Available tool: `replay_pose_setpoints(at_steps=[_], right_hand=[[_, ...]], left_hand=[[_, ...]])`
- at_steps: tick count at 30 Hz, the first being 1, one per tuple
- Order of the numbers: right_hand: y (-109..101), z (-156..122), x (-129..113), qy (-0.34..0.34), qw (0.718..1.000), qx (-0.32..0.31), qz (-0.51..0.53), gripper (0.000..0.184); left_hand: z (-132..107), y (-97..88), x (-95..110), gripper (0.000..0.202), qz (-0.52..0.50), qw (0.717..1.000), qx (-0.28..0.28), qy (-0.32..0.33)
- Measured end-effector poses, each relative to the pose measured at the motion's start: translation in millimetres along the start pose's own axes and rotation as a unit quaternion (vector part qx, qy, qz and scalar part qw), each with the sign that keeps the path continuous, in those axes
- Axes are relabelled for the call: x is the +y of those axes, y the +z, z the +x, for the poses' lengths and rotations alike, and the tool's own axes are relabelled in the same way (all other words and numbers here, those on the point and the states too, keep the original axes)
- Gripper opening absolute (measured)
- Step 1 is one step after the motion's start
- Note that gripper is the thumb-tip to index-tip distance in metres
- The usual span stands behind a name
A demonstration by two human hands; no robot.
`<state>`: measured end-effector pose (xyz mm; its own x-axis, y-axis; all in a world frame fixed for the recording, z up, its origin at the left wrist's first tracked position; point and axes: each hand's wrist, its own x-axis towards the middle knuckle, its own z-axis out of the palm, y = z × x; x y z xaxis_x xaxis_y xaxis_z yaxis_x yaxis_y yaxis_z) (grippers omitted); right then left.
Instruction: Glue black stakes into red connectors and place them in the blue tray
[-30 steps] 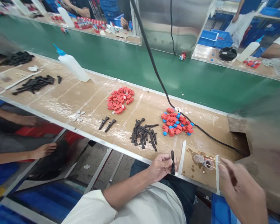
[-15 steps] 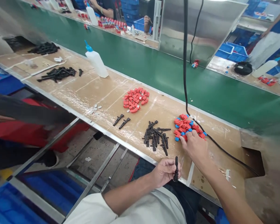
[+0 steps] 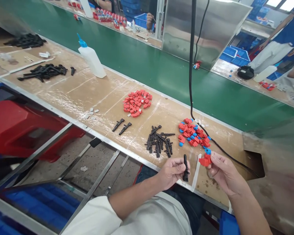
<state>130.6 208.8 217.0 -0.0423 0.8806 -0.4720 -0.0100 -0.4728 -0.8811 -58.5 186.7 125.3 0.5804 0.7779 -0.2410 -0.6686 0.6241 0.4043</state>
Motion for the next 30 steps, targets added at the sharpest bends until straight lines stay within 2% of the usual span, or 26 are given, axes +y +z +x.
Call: replay_pose_setpoints(at_steps=[4,9,15,19,24,30], right_hand=[[-1,-24,16,-0.028,0.999,0.032,0.028,0.040],[-7,-25,23,-0.026,0.993,0.094,0.062,0.042],[-2,-18,19,-0.013,0.995,0.071,0.068,0.044],[4,-20,30,-0.026,0.998,0.046,0.038,0.047],[14,-29,43,-0.078,0.995,0.063,-0.008,0.048],[20,-36,45,-0.095,0.992,0.075,-0.035,0.049]], left_hand=[[5,12.8,4,0.050,-0.002,1.000,0.022,0.014],[9,13.9,4,0.047,-0.032,0.997,0.065,0.039],[12,9.1,5,0.043,-0.034,0.994,0.093,0.052],[12,10.6,13,0.047,-0.025,0.993,0.099,0.066],[12,12.8,17,0.052,0.015,0.992,0.106,0.063],[13,13.5,11,0.054,0.066,0.990,0.103,0.069]])
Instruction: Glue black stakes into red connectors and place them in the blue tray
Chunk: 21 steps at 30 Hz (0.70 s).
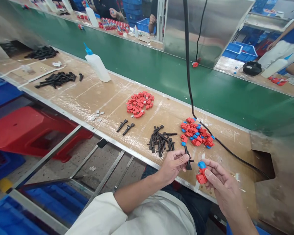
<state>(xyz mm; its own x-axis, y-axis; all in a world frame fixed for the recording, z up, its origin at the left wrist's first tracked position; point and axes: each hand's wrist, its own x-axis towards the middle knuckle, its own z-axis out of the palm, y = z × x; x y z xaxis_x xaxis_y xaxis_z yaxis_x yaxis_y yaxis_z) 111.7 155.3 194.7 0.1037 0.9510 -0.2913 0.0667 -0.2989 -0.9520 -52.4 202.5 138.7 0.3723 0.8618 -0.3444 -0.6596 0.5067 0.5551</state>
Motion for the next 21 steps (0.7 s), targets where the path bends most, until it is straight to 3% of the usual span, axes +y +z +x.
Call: replay_pose_setpoints(at_steps=[7,14,21], right_hand=[[-2,-1,7,-0.009,0.999,0.000,-0.035,0.052],[0,-8,13,-0.037,0.997,0.020,-0.067,0.046],[12,-20,15,-0.152,0.981,0.054,-0.109,0.033]], left_hand=[[-4,6.4,2,0.057,0.065,0.997,-0.035,0.008],[-7,6.5,4,0.057,0.146,0.988,-0.036,0.045],[-9,8.1,8,0.058,0.181,0.980,-0.058,0.052]])
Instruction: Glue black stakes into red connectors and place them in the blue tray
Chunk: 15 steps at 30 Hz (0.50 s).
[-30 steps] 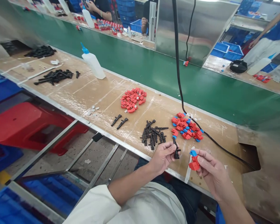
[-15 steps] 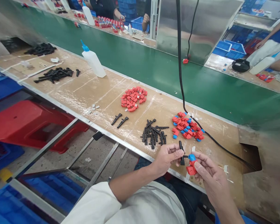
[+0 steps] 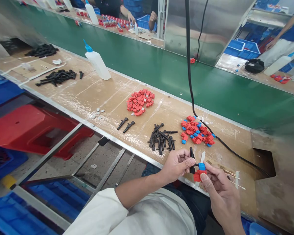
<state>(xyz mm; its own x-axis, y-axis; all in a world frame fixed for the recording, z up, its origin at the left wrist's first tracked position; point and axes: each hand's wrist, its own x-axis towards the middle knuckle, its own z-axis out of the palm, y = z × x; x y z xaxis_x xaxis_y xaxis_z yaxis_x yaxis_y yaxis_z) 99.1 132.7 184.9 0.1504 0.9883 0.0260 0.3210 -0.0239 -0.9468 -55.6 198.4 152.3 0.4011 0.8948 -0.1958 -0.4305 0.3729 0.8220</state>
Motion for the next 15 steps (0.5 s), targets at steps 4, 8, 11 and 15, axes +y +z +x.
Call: replay_pose_setpoints(at_steps=[4,8,11,15], right_hand=[[5,-6,0,-0.065,0.997,0.012,-0.035,0.027],[8,-12,4,-0.091,0.994,0.016,-0.058,0.025],[12,-16,7,-0.091,0.995,0.025,-0.043,0.025],[18,-21,11,-0.104,0.993,0.052,-0.027,0.026]], left_hand=[[-2,-0.2,5,0.060,0.031,0.999,-0.012,0.019],[-5,-2.1,8,0.060,0.049,0.998,-0.025,0.025],[-6,-3.7,10,0.059,0.051,0.998,-0.035,0.024],[-7,-3.3,10,0.057,0.059,0.997,-0.046,0.030]])
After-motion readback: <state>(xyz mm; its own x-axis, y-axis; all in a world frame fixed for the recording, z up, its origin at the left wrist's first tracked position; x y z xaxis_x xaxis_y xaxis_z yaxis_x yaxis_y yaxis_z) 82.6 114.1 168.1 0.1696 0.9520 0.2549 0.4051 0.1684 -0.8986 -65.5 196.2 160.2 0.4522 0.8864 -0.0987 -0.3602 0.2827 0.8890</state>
